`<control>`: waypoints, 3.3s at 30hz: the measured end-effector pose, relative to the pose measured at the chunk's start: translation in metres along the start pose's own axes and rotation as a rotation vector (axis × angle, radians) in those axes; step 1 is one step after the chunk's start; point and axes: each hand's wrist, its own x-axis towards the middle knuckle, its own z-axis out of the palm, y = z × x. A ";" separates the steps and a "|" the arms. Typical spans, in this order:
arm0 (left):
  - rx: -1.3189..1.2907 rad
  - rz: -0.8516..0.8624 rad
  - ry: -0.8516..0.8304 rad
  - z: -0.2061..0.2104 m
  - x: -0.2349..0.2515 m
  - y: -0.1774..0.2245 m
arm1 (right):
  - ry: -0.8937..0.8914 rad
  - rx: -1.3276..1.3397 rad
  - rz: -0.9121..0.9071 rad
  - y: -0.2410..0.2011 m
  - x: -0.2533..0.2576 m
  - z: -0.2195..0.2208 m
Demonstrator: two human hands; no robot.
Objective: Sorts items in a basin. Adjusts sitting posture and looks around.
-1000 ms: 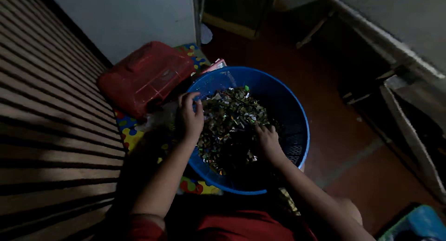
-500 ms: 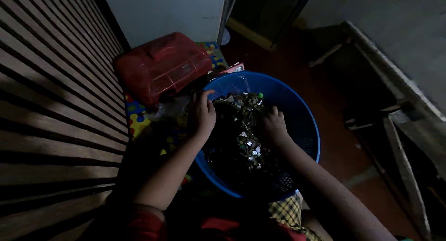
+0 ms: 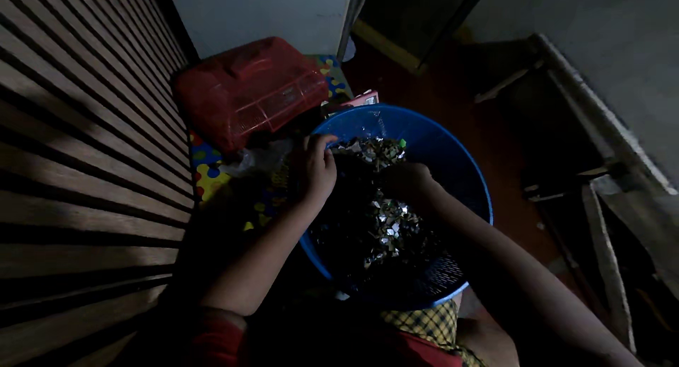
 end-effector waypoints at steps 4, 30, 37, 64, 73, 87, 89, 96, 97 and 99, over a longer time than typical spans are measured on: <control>0.013 -0.008 -0.003 0.000 0.001 0.002 | 0.199 -0.089 -0.090 0.016 -0.006 -0.014; -0.008 -0.025 -0.003 0.001 0.002 0.000 | 0.250 -0.340 -0.231 -0.006 0.001 -0.027; 0.025 0.031 0.030 0.001 0.002 -0.003 | 0.434 -0.303 -0.226 -0.016 -0.020 -0.048; -0.087 0.021 0.167 -0.001 -0.001 -0.001 | 0.349 -0.338 -0.157 -0.070 0.040 -0.035; -0.167 -0.068 0.193 0.002 -0.001 -0.012 | 0.366 -0.242 -0.269 -0.023 0.039 -0.029; -0.140 -0.058 0.164 0.005 -0.002 -0.010 | 0.132 -0.192 -0.225 -0.082 0.033 -0.011; -0.146 -0.068 0.169 0.005 -0.001 -0.010 | 0.129 -0.182 -0.236 -0.068 0.028 -0.014; -0.151 -0.046 0.159 0.004 -0.001 -0.010 | 0.366 -0.256 -0.162 -0.018 0.000 -0.039; -0.144 -0.056 0.154 0.004 -0.001 -0.009 | 0.345 -0.246 -0.149 -0.019 -0.004 -0.042; -0.128 -0.063 0.150 0.004 -0.001 -0.007 | 0.310 -0.222 -0.144 -0.028 -0.007 -0.043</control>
